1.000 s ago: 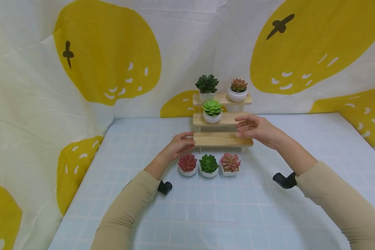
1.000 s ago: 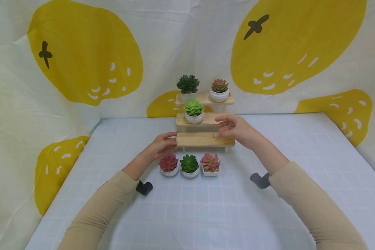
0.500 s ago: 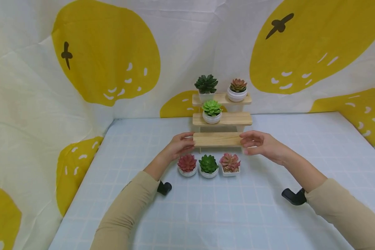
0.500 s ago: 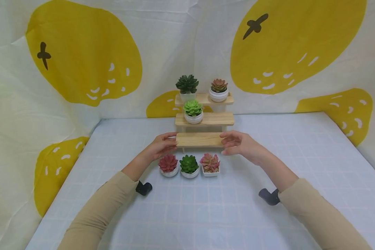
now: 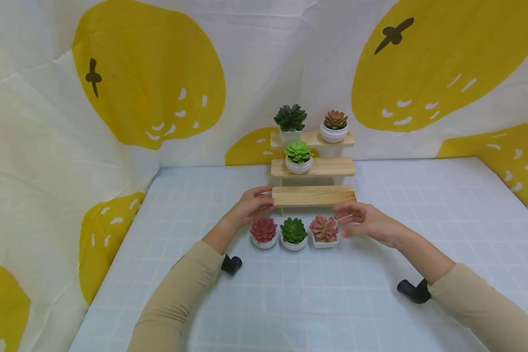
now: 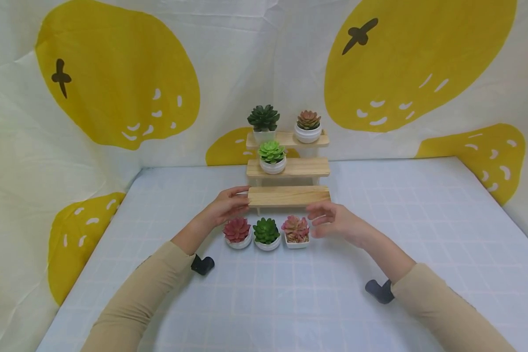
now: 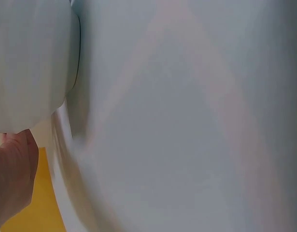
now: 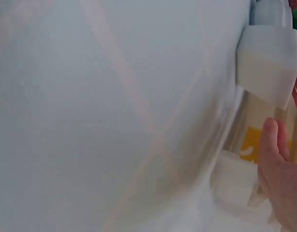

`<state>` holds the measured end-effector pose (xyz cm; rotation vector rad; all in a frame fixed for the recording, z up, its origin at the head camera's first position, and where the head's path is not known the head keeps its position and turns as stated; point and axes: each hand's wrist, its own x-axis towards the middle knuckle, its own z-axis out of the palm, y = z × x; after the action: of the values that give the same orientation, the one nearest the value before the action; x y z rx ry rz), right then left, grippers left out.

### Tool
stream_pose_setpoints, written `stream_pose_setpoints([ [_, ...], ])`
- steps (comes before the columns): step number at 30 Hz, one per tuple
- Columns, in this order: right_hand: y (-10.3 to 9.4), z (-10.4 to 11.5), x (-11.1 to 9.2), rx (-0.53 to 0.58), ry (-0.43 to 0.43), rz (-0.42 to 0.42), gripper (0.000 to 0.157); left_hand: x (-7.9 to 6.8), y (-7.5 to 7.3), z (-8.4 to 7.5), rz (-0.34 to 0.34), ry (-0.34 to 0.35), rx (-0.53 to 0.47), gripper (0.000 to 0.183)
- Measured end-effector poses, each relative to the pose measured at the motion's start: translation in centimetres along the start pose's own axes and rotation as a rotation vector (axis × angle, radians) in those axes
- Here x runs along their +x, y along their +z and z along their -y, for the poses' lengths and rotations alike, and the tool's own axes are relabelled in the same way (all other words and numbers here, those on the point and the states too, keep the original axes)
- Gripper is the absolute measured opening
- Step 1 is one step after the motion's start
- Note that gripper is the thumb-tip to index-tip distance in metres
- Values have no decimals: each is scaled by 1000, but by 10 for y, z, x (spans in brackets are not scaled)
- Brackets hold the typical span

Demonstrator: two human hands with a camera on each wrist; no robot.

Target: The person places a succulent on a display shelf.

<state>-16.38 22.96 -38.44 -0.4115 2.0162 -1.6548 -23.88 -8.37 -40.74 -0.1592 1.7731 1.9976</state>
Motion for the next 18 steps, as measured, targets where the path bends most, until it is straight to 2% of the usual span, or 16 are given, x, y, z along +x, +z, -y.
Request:
stream_pose_setpoints([
  [18, 12, -14, 6, -36, 21, 29, 70, -2, -1, -1, 17, 6, 2, 50],
])
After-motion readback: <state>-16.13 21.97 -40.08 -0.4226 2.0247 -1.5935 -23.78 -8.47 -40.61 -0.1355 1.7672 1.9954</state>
